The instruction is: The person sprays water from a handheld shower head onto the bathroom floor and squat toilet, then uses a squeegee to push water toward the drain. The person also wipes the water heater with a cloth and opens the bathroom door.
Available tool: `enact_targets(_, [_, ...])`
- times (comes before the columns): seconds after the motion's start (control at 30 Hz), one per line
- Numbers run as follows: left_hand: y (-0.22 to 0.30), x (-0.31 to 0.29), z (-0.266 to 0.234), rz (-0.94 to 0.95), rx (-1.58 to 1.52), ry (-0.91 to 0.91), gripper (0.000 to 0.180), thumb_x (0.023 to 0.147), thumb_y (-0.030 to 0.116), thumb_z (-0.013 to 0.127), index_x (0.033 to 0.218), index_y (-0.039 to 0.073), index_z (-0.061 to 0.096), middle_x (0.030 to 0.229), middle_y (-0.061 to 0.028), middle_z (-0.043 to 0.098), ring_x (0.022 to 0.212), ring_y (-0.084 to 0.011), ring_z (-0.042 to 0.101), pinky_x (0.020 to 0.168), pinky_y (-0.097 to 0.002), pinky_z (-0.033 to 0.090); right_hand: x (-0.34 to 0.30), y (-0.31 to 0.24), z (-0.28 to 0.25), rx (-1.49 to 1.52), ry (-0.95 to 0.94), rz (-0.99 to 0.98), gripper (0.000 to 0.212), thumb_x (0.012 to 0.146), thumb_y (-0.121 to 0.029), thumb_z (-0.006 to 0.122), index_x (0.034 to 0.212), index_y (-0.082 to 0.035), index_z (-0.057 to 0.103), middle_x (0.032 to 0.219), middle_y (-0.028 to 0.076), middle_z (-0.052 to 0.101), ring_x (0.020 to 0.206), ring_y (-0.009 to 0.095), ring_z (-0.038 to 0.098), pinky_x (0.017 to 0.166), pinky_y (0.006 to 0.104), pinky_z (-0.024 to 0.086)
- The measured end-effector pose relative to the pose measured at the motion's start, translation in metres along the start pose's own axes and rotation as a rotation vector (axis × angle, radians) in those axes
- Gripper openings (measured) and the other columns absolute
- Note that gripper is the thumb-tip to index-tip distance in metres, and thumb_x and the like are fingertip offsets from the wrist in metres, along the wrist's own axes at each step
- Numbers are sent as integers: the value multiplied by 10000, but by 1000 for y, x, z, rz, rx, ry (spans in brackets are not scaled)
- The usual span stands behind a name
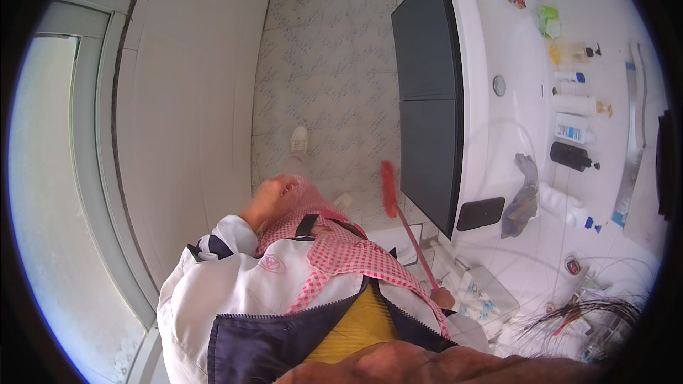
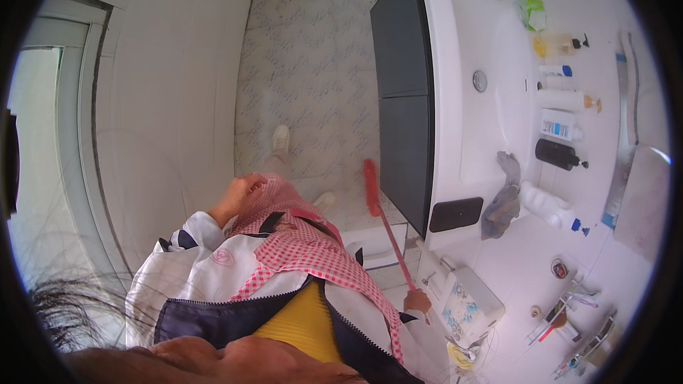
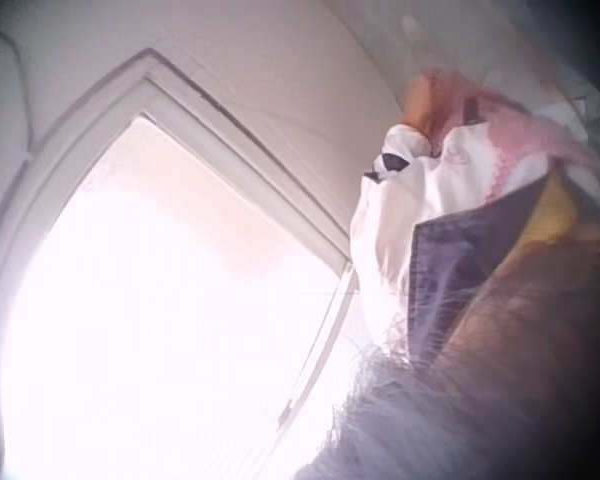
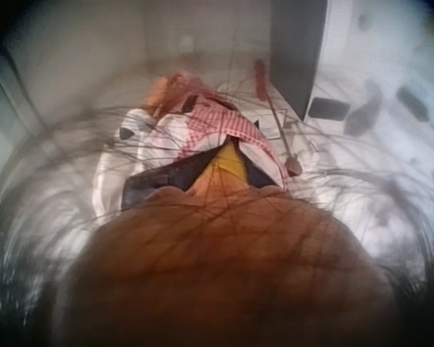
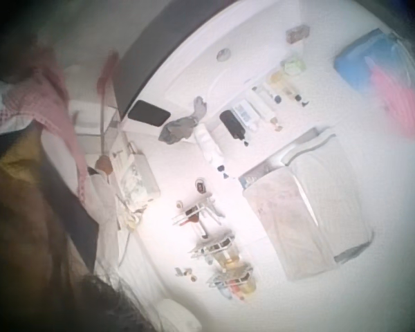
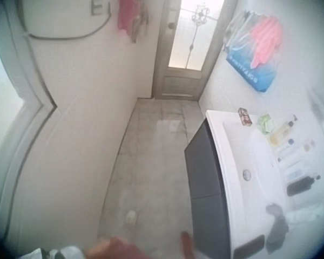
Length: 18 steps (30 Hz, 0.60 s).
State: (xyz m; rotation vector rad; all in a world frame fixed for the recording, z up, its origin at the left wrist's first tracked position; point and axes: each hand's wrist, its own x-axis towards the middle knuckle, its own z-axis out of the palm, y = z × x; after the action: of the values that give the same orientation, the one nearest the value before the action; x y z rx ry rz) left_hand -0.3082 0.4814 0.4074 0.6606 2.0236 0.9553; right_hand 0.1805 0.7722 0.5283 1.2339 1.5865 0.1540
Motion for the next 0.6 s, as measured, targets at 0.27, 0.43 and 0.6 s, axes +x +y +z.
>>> enact_targets(0.27, [-12,50,-115,-14,-90,150,203,807,89,626,993,11,617,861,-168,639,744,-281,641,668,-347,515,-37,-138,-126,458,28,-143,458,819,-473,588,882,-25,660,881,182,666,820,363,646,707,463,504])
enact_targets(0.43, [2,50,-158,-16,-69,232,217,813,83,634,1014,4,613,862,-160,648,745,-246,647,673,-331,517,-29,-199,-217,1174,-306,-393,352,864,-364,615,918,-16,629,636,77,561,458,150,544,412,288,425])
enact_targets(0.6, [11,60,-178,-9,-61,272,213,786,79,638,987,11,625,818,-162,638,711,-282,632,644,-357,506,-23,-237,-275,1268,-337,-520,331,881,-335,590,865,-5,591,577,32,508,440,119,480,396,270,384])
